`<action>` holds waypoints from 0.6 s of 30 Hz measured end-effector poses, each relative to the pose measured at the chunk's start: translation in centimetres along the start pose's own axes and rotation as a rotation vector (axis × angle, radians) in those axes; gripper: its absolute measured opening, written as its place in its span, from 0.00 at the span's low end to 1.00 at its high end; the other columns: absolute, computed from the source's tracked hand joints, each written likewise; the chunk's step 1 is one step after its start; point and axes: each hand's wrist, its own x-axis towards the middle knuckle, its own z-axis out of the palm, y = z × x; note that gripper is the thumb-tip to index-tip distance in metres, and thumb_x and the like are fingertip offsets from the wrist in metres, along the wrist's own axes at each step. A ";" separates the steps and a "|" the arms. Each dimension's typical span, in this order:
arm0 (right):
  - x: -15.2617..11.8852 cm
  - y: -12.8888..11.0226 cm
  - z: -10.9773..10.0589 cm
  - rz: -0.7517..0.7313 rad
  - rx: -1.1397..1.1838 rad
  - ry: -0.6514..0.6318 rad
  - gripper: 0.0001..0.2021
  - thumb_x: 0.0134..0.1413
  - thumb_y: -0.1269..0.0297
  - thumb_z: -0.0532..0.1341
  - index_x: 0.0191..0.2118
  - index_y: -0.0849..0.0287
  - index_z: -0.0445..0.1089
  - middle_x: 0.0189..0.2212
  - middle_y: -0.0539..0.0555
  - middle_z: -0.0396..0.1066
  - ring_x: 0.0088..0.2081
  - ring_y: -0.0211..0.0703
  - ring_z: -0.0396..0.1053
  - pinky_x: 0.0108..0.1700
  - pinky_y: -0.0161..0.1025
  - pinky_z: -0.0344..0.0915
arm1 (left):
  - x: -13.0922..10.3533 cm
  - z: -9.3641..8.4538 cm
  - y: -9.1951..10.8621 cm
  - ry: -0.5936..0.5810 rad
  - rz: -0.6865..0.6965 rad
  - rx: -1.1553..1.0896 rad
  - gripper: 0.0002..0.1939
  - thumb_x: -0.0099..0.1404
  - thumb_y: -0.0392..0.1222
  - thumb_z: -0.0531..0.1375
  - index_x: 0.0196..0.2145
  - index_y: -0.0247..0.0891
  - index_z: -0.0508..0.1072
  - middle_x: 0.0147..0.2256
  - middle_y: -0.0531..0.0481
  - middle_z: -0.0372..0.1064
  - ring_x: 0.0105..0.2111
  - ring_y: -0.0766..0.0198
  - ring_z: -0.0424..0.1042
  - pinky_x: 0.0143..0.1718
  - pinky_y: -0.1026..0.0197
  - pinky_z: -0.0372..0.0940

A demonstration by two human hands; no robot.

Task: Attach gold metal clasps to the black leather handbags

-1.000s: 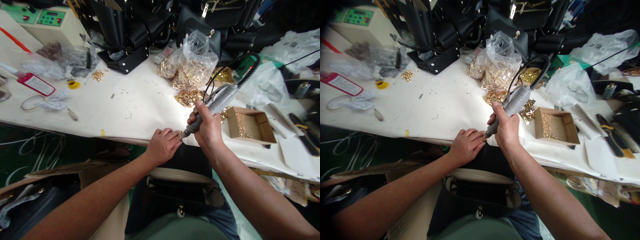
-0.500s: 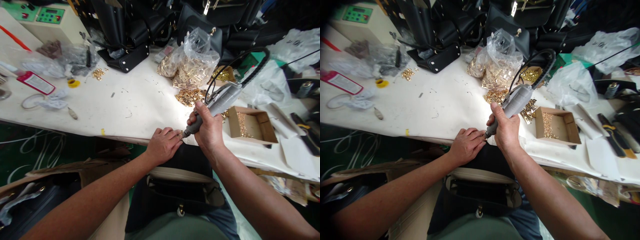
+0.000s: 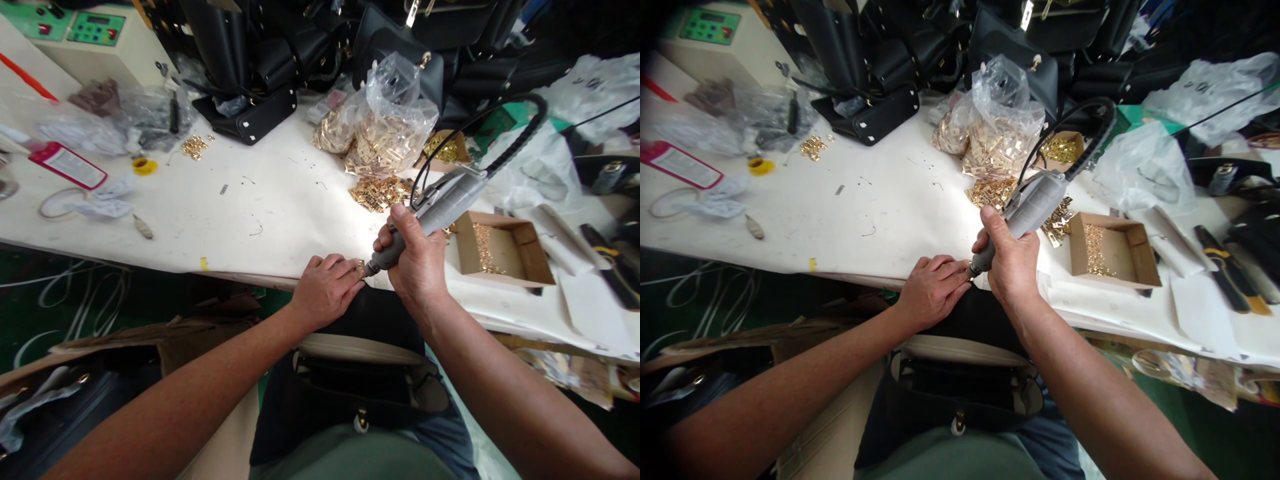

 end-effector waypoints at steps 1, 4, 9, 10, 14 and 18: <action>0.0 0.0 0.0 0.004 0.005 0.001 0.18 0.48 0.54 0.75 0.27 0.56 0.67 0.16 0.44 0.64 0.17 0.34 0.62 0.17 0.32 0.61 | 0.0 0.0 0.0 0.000 0.001 -0.003 0.15 0.77 0.48 0.54 0.52 0.44 0.77 0.56 0.50 0.75 0.51 0.55 0.70 0.41 0.49 0.59; 0.0 0.0 0.0 0.011 0.014 0.001 0.18 0.48 0.54 0.75 0.27 0.57 0.67 0.16 0.44 0.64 0.17 0.34 0.62 0.17 0.32 0.61 | 0.0 0.1 0.0 -0.001 0.000 -0.013 0.15 0.77 0.49 0.54 0.52 0.44 0.77 0.56 0.50 0.75 0.51 0.55 0.70 0.41 0.49 0.59; 0.3 0.0 -0.4 -0.022 -0.016 -0.014 0.18 0.49 0.53 0.74 0.27 0.56 0.67 0.17 0.44 0.63 0.18 0.35 0.63 0.18 0.33 0.62 | 0.0 0.2 -0.1 0.010 0.001 -0.026 0.16 0.76 0.51 0.56 0.52 0.43 0.77 0.55 0.48 0.76 0.50 0.55 0.70 0.42 0.49 0.60; 0.5 0.0 -0.5 -0.039 -0.032 -0.015 0.18 0.50 0.53 0.74 0.26 0.56 0.67 0.17 0.44 0.63 0.18 0.35 0.63 0.18 0.33 0.63 | 0.0 0.2 -0.1 0.012 0.001 -0.028 0.16 0.76 0.51 0.56 0.52 0.43 0.77 0.55 0.48 0.76 0.50 0.55 0.70 0.42 0.48 0.60; 1.4 -0.1 -0.7 -0.156 -0.120 0.017 0.18 0.51 0.52 0.73 0.24 0.56 0.67 0.16 0.44 0.63 0.16 0.35 0.62 0.18 0.34 0.64 | 0.1 0.1 0.0 0.005 0.002 -0.031 0.16 0.77 0.51 0.55 0.53 0.43 0.76 0.56 0.49 0.75 0.51 0.55 0.70 0.42 0.48 0.60; 2.2 0.5 -0.4 -0.219 -0.222 0.023 0.21 0.51 0.49 0.72 0.22 0.56 0.66 0.15 0.45 0.64 0.14 0.35 0.61 0.15 0.35 0.62 | 0.1 0.0 0.0 0.005 0.002 -0.030 0.15 0.77 0.50 0.55 0.52 0.42 0.76 0.56 0.50 0.76 0.51 0.54 0.70 0.42 0.48 0.60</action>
